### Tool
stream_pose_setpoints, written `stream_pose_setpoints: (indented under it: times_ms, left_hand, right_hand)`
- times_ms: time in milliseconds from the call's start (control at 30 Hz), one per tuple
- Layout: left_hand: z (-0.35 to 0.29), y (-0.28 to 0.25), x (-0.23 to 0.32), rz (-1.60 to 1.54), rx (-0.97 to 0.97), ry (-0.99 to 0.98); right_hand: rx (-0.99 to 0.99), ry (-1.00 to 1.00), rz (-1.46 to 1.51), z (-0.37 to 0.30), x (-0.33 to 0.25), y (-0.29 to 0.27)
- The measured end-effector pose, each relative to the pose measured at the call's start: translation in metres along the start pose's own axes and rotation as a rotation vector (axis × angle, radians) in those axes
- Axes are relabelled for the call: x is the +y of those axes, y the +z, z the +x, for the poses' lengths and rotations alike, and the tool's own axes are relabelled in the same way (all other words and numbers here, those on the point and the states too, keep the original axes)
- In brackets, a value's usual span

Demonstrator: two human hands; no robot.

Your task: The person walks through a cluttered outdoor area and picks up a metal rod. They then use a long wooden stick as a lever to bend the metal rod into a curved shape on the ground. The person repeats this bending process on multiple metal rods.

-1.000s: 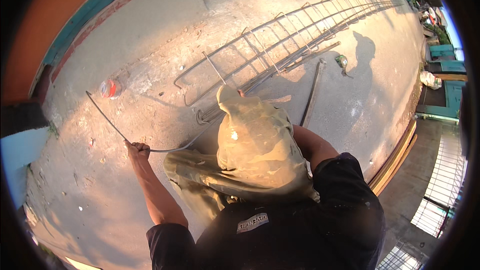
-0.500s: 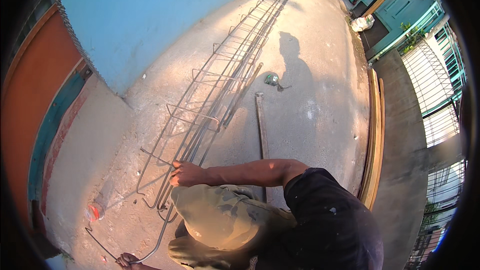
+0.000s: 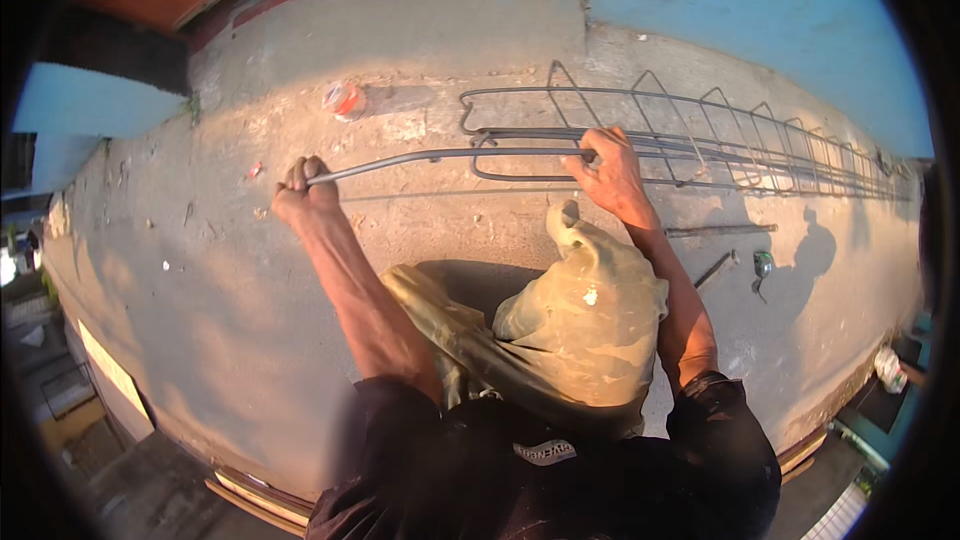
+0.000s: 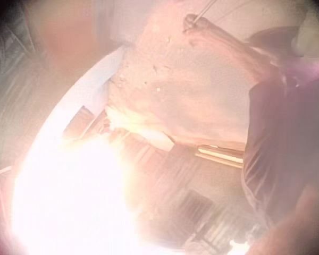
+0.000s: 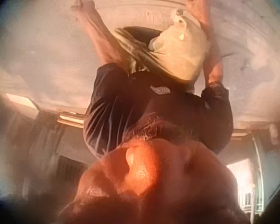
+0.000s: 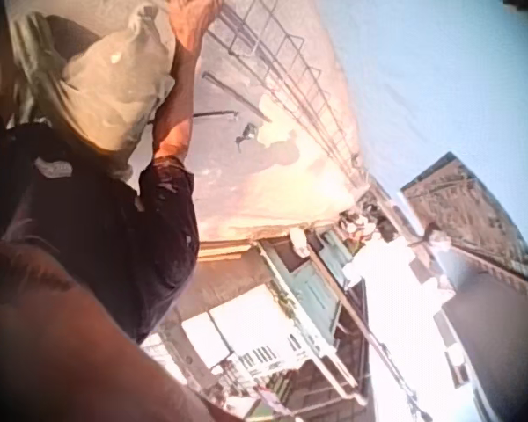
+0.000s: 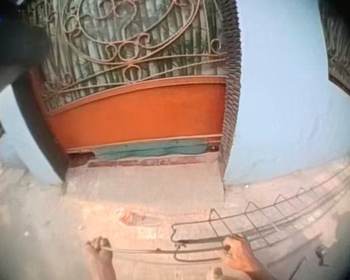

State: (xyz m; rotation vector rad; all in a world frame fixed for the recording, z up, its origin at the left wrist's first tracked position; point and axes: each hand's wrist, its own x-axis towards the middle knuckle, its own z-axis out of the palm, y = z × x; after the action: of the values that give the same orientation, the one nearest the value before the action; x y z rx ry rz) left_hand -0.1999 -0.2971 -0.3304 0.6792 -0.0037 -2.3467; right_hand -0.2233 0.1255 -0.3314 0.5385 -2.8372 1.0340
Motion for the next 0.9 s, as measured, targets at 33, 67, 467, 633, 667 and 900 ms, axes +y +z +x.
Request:
stream_pose_setpoints:
  times_ms: [33, 67, 467, 633, 667, 900]
  left_hand:
    - [-0.006, 0.000, -0.001, 0.017, 0.041, 0.035]
    - [-0.019, 0.001, -0.006, 0.015, 0.061, -0.009]
    - [-0.059, -0.038, 0.008, -0.016, 0.128, 0.025]
    - [-0.057, -0.033, 0.003, -0.032, 0.094, 0.067]
    - [-0.061, -0.035, 0.003, -0.005, 0.102, 0.094]
    - [-0.067, -0.015, -0.020, 0.294, 0.159, 0.188]
  right_hand:
    - [-0.023, 0.069, -0.011, -0.002, -0.011, 0.002]
    - [-0.058, 0.075, -0.020, -0.006, -0.005, 0.002]
    - [0.188, 0.977, -0.391, -0.343, 0.186, -0.002]
    - [-0.080, 1.346, -0.225, -0.433, 0.236, 0.033]
    - [-0.097, 1.372, -0.198, -0.444, 0.240, 0.037]
    - [-0.056, 1.436, -0.091, -0.461, 0.247, 0.027]
